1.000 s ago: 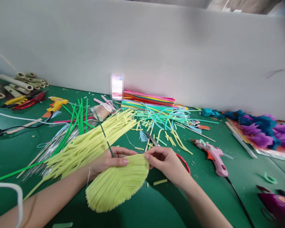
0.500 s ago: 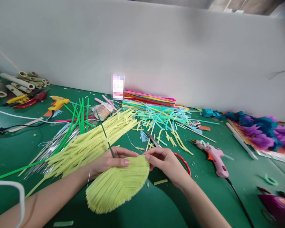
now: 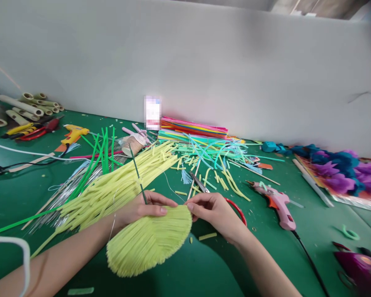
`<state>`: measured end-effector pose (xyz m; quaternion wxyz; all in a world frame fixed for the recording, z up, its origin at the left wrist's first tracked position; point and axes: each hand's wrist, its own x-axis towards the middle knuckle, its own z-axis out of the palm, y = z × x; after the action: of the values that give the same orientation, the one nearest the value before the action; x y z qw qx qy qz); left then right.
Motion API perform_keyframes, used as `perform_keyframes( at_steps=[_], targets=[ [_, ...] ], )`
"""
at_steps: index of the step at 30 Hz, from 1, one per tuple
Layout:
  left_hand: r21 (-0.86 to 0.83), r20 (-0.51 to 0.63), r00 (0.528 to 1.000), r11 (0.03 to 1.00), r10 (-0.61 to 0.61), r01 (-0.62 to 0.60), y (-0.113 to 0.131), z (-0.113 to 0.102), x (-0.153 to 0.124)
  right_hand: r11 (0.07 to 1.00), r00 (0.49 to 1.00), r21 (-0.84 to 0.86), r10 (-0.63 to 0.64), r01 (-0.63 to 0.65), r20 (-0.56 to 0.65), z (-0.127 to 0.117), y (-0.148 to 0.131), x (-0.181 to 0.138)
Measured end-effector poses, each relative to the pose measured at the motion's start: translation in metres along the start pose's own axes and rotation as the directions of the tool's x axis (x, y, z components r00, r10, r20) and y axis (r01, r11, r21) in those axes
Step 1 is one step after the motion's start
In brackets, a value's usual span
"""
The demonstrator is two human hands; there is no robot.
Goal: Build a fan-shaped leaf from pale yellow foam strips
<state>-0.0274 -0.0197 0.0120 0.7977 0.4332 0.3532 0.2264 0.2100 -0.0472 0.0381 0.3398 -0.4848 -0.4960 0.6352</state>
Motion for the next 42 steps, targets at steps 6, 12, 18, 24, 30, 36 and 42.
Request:
perform_keyframes(
  at_steps=[6, 12, 18, 24, 30, 36, 42],
  targets=[
    [-0.001, 0.01, 1.0, 1.0, -0.015, 0.015, 0.0007, 0.0009, -0.0003, 0.999, 1.0, -0.043, -0.008, 0.008, 0.002, 0.0012, -0.0034, -0.002],
    [0.0, -0.026, 0.999, 1.0, -0.029, 0.029, 0.0025, 0.0017, -0.0017, 0.998, 0.999, -0.053, 0.035, -0.033, 0.034, -0.0023, -0.0054, -0.0022],
    [0.023, -0.042, 0.999, 0.999, -0.027, 0.028, 0.0034, 0.0018, -0.0005, 0.999, 0.998, -0.01, 0.044, -0.043, 0.049, -0.0014, -0.0035, -0.0032],
    [0.025, -0.017, 0.999, 0.999, -0.029, 0.03, 0.0026, 0.001, -0.0004, 0.997, 0.996, -0.029, 0.069, -0.067, 0.059, -0.0006, -0.0065, -0.0044],
    [0.034, 0.003, 1.0, 0.999, -0.03, 0.03, 0.0007, -0.001, -0.0003, 0.995, 0.993, -0.048, 0.086, -0.082, 0.075, -0.0004, -0.0077, -0.0053],
    [0.026, 0.016, 0.999, 0.999, -0.034, 0.033, 0.0024, -0.0002, 0.0001, 0.994, 0.992, -0.061, 0.091, -0.086, 0.09, 0.0005, -0.008, -0.0064],
    [0.024, 0.018, 0.999, 0.999, -0.047, 0.047, 0.0014, -0.0005, -0.0001, 0.993, 0.992, -0.077, 0.093, -0.086, 0.091, 0.0013, -0.0053, -0.0072]
  ],
)
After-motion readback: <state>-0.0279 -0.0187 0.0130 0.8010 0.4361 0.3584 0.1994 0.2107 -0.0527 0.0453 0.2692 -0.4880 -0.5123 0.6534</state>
